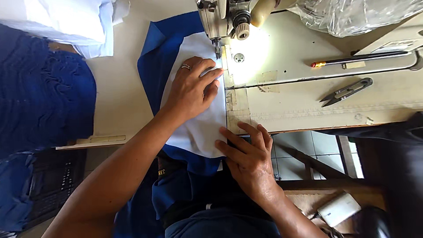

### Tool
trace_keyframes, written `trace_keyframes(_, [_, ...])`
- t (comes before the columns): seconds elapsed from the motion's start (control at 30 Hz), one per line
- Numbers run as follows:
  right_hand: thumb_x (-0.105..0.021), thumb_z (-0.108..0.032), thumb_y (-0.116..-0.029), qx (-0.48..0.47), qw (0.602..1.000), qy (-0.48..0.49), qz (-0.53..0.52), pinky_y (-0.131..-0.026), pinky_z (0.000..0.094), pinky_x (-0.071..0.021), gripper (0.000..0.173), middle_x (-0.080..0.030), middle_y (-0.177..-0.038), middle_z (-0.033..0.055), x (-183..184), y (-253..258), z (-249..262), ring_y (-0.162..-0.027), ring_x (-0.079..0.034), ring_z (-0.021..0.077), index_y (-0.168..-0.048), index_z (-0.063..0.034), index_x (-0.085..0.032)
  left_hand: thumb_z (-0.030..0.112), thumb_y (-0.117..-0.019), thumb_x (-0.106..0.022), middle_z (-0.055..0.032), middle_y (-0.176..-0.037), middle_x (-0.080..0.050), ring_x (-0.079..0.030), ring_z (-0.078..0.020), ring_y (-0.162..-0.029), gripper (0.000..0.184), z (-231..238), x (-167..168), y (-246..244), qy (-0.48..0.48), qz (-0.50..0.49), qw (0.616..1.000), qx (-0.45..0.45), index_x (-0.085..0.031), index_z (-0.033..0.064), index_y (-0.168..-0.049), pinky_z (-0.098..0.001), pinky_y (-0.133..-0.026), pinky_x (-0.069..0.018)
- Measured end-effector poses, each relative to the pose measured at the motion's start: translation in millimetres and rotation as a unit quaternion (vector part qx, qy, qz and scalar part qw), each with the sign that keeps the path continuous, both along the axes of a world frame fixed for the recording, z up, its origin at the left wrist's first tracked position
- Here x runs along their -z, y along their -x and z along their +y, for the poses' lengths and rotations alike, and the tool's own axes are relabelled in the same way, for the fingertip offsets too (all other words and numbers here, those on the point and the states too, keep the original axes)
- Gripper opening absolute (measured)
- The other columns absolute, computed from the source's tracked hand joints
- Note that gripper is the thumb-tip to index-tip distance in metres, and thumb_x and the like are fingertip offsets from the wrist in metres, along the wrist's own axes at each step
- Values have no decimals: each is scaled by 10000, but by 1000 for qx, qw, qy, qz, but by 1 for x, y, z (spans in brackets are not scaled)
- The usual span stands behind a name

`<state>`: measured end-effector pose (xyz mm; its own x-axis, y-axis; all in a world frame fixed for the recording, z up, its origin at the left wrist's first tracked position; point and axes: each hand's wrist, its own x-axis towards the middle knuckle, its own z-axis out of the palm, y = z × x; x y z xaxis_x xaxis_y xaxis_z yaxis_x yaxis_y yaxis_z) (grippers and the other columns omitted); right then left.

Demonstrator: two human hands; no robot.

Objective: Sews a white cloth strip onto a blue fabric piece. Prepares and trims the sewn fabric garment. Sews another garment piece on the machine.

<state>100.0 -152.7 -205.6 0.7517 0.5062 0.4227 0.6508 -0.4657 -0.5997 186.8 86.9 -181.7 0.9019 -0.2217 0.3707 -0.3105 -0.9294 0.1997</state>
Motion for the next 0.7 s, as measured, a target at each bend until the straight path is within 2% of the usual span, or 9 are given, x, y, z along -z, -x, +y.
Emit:
trace_keyframes(0.1, [-609,-141,-966,6,1000,-4,-7,-1144,600,-307,282,-736,-1264,-61,2,-4,3,-1321,-575,289,-1075,-289,-822,279,-1058,-484,-123,-1357,-657,-546,-331,-1337,372,4,1,-5,5,-11,1000,12,-710,155,-1326,-482,-1147,-388])
trace_keyframes(0.2, [-617,-140,-966,9,1000,-9,-10,-1149,588,-296,271,-740,-1252,-61,2,-11,8,-1273,-597,263,-1069,-278,-826,281,-1047,-524,-125,-1344,-670,-557,-318,-1336,343,11,3,-15,25,-28,999,31,-739,145,-1278,-469,-1144,-402])
trace_keyframes(0.3, [-623,-134,-959,8,1000,-8,-10,-1150,585,-289,273,-734,-1263,-64,2,-14,9,-1265,-596,256,-1070,-277,-826,309,-1040,-562,-142,-1358,-659,-533,-322,-1373,341,18,-2,-18,57,-6,997,55,-744,117,-1255,-470,-1169,-388])
trace_keyframes(0.4, [-624,-141,-965,5,1000,-8,-10,-1147,588,-291,264,-729,-1274,-61,2,-15,9,-1261,-598,257,-1077,-272,-824,256,-1046,-577,-151,-1334,-677,-547,-336,-1363,315,12,-16,2,79,-15,997,13,-735,57,-1231,-464,-1166,-407])
trace_keyframes(0.5, [-623,-139,-969,-2,1000,-7,-7,-1153,601,-281,262,-726,-1281,-49,0,-15,8,-1266,-596,269,-1084,-264,-823,219,-1053,-556,-160,-1317,-680,-609,-284,-1288,317,6,-11,20,85,-15,996,-39,-707,36,-1262,-418,-1104,-466])
trace_keyframes(0.6, [-628,-130,-957,-8,1000,-9,-15,-1149,602,-289,271,-727,-1280,-36,-2,-17,7,-1274,-589,286,-1091,-265,-822,245,-1044,-571,-154,-1338,-674,-586,-286,-1326,326,10,2,24,77,-15,997,-28,-721,43,-1252,-409,-1136,-444])
trace_keyframes(0.7, [-645,-113,-941,6,999,-27,-26,-1144,607,-298,247,-751,-1219,-20,0,-15,7,-1285,-586,310,-1050,-241,-827,268,-1038,-581,-148,-1335,-676,-576,-295,-1333,327,10,3,24,68,-20,997,-20,-735,62,-1241,-414,-1142,-428])
